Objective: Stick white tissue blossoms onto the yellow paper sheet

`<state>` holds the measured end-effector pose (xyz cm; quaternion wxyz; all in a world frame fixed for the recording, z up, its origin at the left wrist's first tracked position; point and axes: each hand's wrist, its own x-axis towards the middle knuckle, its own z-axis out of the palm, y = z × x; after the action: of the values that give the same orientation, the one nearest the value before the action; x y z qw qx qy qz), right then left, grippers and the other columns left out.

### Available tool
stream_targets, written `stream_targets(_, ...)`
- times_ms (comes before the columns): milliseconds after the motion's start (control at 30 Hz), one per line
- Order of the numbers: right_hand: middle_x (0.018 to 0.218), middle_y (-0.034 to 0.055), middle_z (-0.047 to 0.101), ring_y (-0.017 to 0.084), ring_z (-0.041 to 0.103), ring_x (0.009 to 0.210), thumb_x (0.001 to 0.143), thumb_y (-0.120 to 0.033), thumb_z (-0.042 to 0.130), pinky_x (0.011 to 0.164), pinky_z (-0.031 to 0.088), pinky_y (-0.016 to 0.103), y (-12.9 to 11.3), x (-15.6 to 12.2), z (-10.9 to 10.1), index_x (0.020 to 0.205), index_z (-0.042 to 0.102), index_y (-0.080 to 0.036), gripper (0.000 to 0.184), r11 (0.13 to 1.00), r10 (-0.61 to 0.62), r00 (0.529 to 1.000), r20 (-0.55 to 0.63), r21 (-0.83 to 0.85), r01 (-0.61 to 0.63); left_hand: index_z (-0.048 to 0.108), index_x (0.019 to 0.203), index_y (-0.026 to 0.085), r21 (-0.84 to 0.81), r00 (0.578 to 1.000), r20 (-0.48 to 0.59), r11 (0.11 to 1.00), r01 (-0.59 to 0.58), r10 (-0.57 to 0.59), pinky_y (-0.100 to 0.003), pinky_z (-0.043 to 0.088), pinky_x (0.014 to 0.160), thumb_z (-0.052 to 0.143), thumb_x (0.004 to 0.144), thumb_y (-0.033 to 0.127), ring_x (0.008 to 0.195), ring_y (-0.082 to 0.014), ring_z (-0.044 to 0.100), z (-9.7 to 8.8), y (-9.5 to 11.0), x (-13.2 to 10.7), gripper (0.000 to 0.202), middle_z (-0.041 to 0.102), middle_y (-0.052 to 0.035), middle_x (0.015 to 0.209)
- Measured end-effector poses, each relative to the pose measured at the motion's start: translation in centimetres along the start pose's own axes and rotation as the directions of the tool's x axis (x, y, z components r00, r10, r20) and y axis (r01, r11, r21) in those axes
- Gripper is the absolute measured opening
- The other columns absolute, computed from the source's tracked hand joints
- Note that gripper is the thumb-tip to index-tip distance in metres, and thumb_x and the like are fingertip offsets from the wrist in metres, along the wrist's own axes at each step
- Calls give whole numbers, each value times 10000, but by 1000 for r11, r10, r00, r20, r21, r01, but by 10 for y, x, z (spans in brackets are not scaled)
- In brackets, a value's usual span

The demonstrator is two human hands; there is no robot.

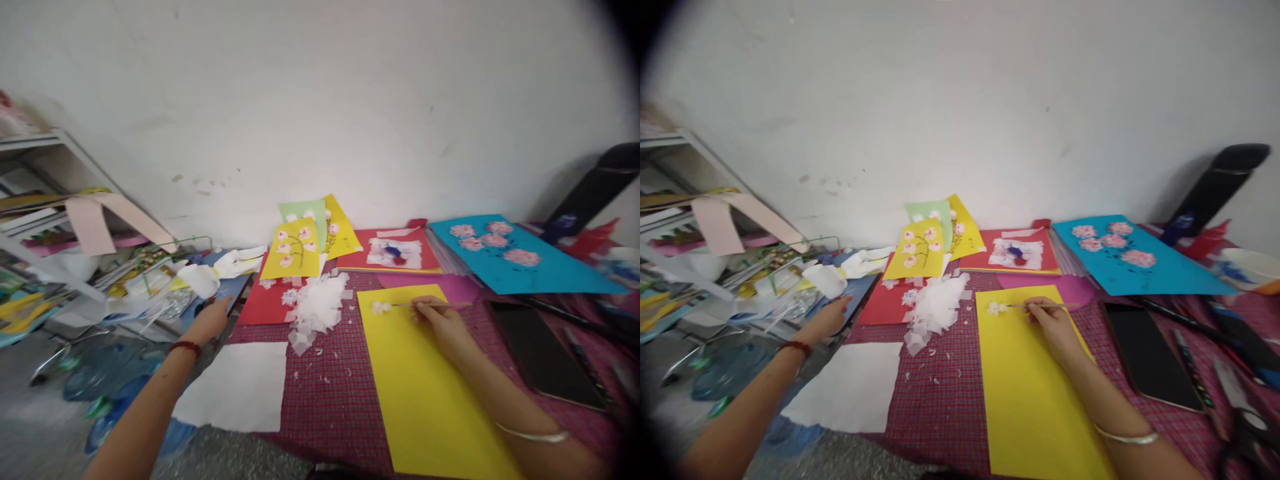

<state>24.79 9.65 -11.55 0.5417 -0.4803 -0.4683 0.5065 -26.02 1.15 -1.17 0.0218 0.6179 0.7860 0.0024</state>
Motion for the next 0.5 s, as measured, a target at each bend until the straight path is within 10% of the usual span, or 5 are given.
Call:
stream_targets(167,718,25,590,125,518,590,699,-352,635,590,393,256,-4,0,2,763,609,-162,203,999,9,1000,24,53,-11,539,1141,164,-192,975,-194,971,-142,105,-255,432,703,358,786,221,813,-187,601,-25,74,38,403,661,-62,927)
stream_targets(333,719,22,595,124,518,584,710,-341,621,587,388,254,-9,-1,2,763,609,-161,188,997,26,999,36,71,-28,636,893,156,-301,929,-120,879,-369,349,-254,393,652,436,769,295,712,-174,563,-1,186,76,273,652,-60,787)
stream_targets(500,693,14,591,123,514,570,718,-337,606,582,397,252,-15,-2,1,755,600,-166,175,995,39,998,57,85,-43,613,670,129,-345,892,-74,827,-443,446,-260,365,622,479,668,162,663,-159,519,26,244,126,139,621,-59,698)
